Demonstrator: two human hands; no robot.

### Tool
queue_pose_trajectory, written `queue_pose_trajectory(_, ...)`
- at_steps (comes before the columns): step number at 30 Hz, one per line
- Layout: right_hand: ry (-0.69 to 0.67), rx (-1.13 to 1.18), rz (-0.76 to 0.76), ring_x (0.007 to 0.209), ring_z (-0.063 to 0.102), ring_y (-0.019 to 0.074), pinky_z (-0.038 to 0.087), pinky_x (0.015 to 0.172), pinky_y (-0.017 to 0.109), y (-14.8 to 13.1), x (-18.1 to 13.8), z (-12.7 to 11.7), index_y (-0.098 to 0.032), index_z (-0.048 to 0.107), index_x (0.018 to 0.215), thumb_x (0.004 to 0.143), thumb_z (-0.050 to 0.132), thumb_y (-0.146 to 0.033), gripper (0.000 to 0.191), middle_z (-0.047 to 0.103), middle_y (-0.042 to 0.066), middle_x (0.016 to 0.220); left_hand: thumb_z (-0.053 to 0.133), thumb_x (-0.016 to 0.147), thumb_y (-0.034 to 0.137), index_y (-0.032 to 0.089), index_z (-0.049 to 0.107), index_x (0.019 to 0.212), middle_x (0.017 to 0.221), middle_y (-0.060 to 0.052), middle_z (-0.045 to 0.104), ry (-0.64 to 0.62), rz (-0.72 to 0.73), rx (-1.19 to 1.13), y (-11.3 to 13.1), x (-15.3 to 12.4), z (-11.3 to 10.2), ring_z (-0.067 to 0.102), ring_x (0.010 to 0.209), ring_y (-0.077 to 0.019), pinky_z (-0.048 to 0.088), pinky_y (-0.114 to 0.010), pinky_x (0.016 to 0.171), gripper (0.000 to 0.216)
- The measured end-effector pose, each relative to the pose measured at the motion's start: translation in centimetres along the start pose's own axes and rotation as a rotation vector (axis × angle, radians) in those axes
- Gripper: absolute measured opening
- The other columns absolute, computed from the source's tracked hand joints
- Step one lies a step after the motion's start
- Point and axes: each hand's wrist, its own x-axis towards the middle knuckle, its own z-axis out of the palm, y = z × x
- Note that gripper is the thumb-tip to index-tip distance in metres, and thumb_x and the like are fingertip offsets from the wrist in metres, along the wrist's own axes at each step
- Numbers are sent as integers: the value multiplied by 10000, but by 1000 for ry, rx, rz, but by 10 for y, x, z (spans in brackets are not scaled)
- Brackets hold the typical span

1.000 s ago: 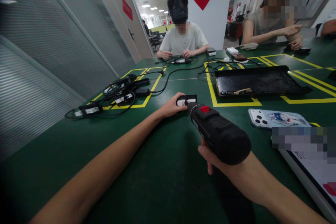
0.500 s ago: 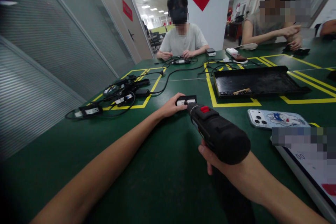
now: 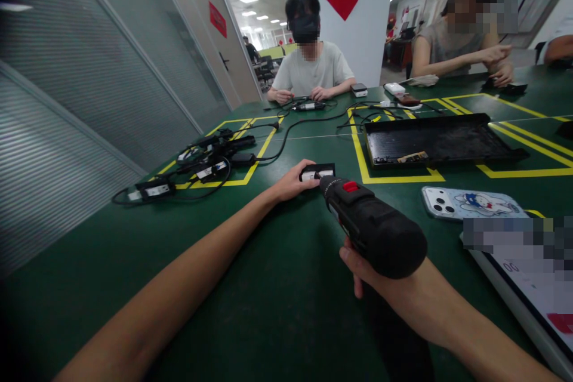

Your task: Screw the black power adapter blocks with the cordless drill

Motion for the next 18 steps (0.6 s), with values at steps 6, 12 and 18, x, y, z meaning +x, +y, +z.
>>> queue_pose_trajectory(6, -40, 58, 6, 631, 611, 174, 449, 781, 386, 0, 0, 0, -220, 546, 934, 884, 501, -415, 206, 615, -31, 615, 611, 726, 442, 173, 448, 1126, 909, -28, 563, -22, -7, -32, 4, -1, -1, 522, 754, -133, 417, -247, 667, 508)
queue_pose_trajectory(12, -11, 45, -17, 630, 609, 171, 440, 789, 385, -1, -1, 0, -220, 568, 911, 881, 508, -410, 201, 612, -34, 605, 616, 719, 444, 171, 448, 1129, 925, -36, 569, -20, -14, -25, 2, 1, 0, 529, 772, -139, 423, -260, 694, 520)
queue_pose_trajectory(18, -2, 8, -36, 618, 616, 178, 447, 787, 385, 0, 1, 0, -218, 577, 864, 877, 504, -417, 212, 619, -32, 573, 615, 715, 455, 169, 452, 1124, 925, -40, 562, -16, -11, -27, 1, 1, 0, 526, 774, -141, 422, -256, 687, 525)
